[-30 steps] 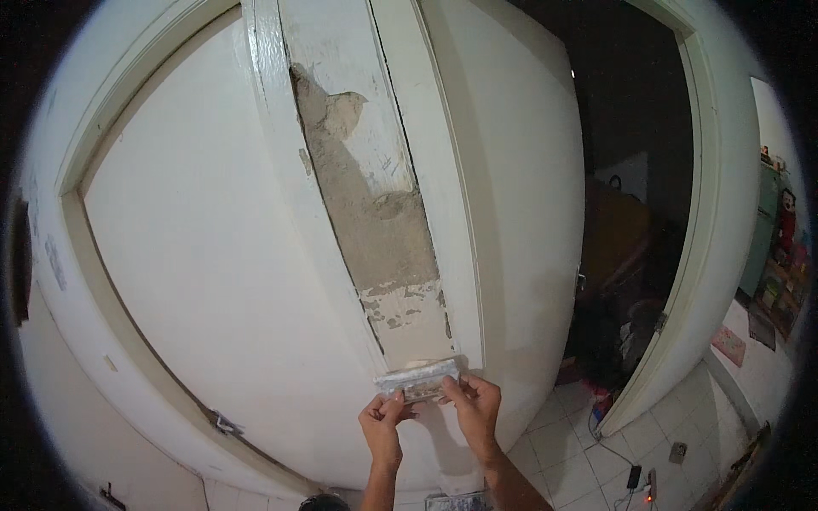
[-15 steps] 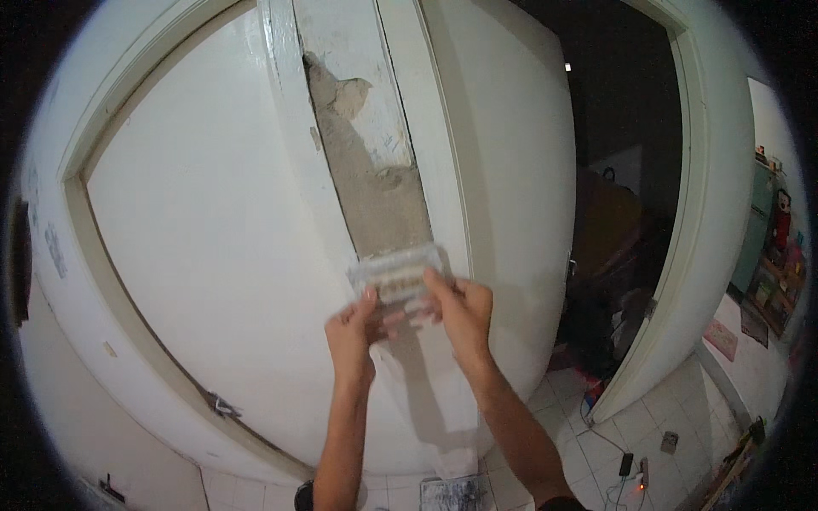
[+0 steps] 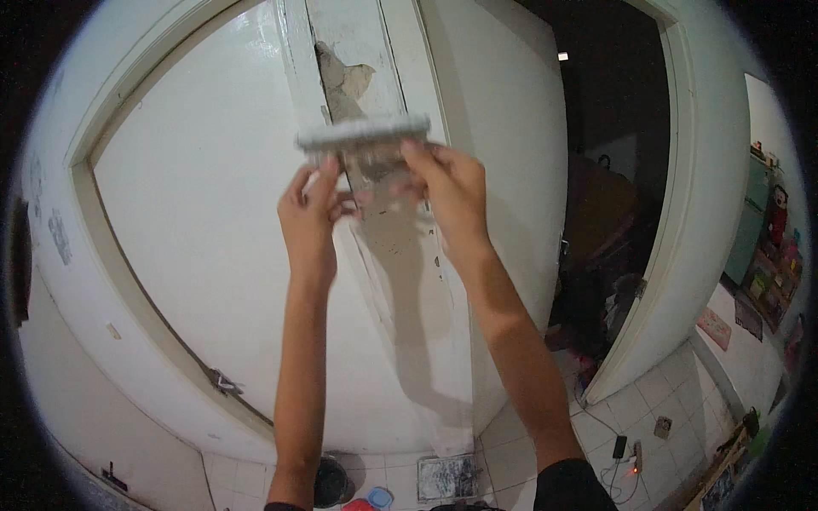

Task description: Applying plaster or putty to a damaged wall using a spatula and a brush.

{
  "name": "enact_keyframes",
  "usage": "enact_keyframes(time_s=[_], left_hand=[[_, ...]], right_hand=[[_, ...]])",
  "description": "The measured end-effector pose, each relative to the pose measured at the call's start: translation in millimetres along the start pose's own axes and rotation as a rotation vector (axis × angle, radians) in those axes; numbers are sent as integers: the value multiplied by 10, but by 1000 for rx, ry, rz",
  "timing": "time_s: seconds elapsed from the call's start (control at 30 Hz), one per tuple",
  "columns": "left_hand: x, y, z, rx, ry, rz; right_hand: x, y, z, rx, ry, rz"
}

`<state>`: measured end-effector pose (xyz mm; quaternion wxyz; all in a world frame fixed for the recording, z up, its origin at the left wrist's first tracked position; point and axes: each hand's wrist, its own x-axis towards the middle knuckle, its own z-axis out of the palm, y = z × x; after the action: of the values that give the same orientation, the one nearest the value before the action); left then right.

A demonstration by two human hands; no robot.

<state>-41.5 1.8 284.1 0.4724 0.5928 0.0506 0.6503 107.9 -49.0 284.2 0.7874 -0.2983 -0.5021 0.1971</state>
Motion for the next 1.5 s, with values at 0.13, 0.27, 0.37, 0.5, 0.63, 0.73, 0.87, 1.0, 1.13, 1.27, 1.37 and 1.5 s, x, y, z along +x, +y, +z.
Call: enact_keyframes(time_s=[0.13, 0.27, 0.37, 0.5, 0.63, 0.73, 0.87, 1.0, 1.13, 1.27, 1.37, 1.5], left_hand=[[-879, -533, -174, 89, 6, -58], [-1692, -1150, -468, 59, 39, -239], [-2002, -1573, -496, 6, 57, -404], [-2163, -1871, -561, -22, 93, -482], [-2153, -1952, -578, 9, 133, -497], [-2084, -2010, -609, 48, 148, -492], [-1971, -2054, -665, 84, 186, -511], [-1791, -1896, -586, 92, 200, -538], [-1590, -1796, -516, 99, 232, -576], [-1372, -1631, -428, 127, 236, -538], [-1146, -1413, -358, 171, 248, -521], [-637, -1191, -159, 152, 229, -407]], right_hand=[[-819, 355, -500, -92, -27, 1], [-1538, 1046, -819, -157, -9, 178], [-1827, 1389, -1050, -199, 45, 329], [-1890, 1665, -1195, -243, 85, 491], [-1841, 1797, -1223, -226, 90, 520], [-1738, 1785, -1182, -240, 107, 530], [-1650, 1779, -1120, -300, 145, 552], [-1533, 1642, -1005, -325, 193, 570], [-1369, 1608, -998, -268, 211, 572], [-1198, 1445, -883, -203, 264, 530], [-947, 1271, -787, -224, 222, 404], [-436, 956, -633, -231, 242, 302]])
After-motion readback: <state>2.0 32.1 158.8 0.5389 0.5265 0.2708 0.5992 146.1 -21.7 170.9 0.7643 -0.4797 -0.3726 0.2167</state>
